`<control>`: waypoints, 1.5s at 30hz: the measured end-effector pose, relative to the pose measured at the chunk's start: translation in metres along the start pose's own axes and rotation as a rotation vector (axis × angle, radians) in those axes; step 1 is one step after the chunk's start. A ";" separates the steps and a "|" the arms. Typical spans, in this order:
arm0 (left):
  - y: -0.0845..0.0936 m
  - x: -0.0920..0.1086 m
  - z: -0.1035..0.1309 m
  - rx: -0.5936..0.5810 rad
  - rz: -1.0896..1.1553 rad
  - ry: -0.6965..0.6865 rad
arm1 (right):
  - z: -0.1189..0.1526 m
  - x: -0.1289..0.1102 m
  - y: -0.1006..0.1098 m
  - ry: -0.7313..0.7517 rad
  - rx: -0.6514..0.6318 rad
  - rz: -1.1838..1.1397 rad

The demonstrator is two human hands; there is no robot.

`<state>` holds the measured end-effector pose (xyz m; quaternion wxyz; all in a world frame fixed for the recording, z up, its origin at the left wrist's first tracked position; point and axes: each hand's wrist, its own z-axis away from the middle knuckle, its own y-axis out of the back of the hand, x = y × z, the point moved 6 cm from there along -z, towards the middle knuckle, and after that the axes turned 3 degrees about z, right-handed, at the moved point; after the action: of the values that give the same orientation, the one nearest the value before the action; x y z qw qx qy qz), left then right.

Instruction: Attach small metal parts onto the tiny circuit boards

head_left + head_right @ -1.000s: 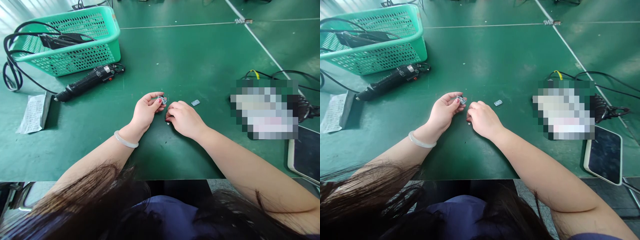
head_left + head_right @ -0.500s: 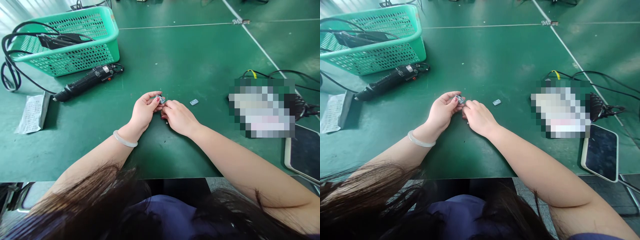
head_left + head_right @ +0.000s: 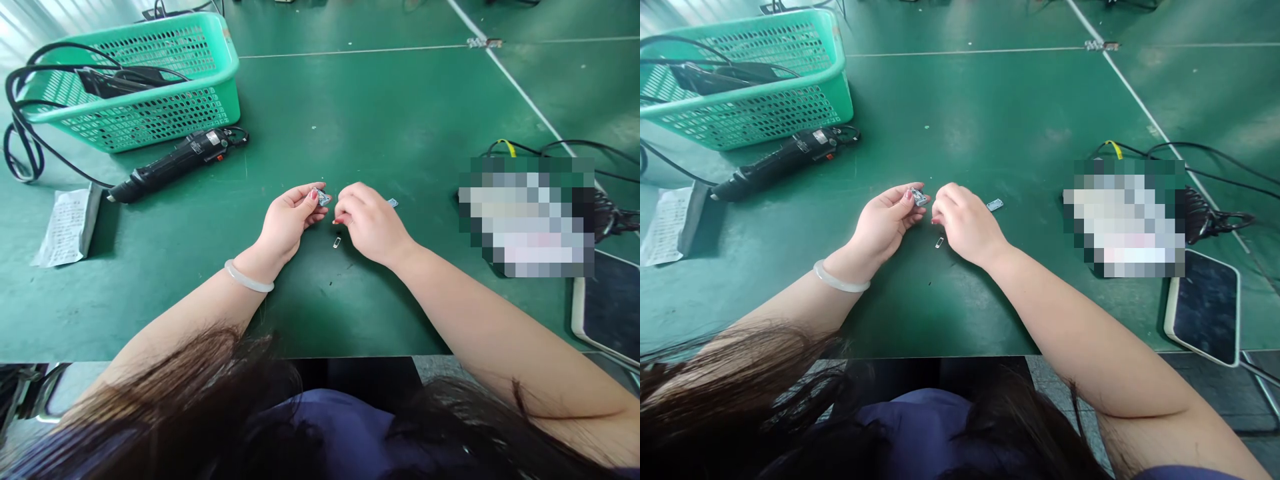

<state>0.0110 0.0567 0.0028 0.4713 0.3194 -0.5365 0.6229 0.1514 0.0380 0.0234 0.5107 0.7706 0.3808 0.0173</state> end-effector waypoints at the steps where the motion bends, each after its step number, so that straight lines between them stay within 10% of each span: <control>1: -0.003 0.000 0.001 -0.035 0.020 0.030 | 0.000 0.001 0.009 0.004 0.075 -0.028; 9: -0.026 -0.013 0.019 -0.417 0.090 0.287 | 0.002 -0.009 0.038 0.025 0.229 -0.163; 24: -0.025 -0.015 0.020 -0.529 0.100 0.275 | 0.002 -0.020 0.038 0.098 0.212 -0.131; 35: -0.016 -0.011 0.011 -0.266 0.098 0.229 | 0.010 -0.006 0.045 -0.040 0.321 -0.089; 40: -0.001 -0.004 0.004 0.011 0.065 0.073 | 0.011 0.014 0.021 -0.259 -0.039 -0.109; 45: 0.001 -0.004 0.003 0.031 0.037 0.051 | 0.013 0.018 -0.003 -0.361 -0.274 -0.119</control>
<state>0.0113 0.0528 -0.0005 0.4680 0.3006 -0.5207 0.6477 0.1680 0.0396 0.0085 0.6705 0.6609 0.3221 -0.0993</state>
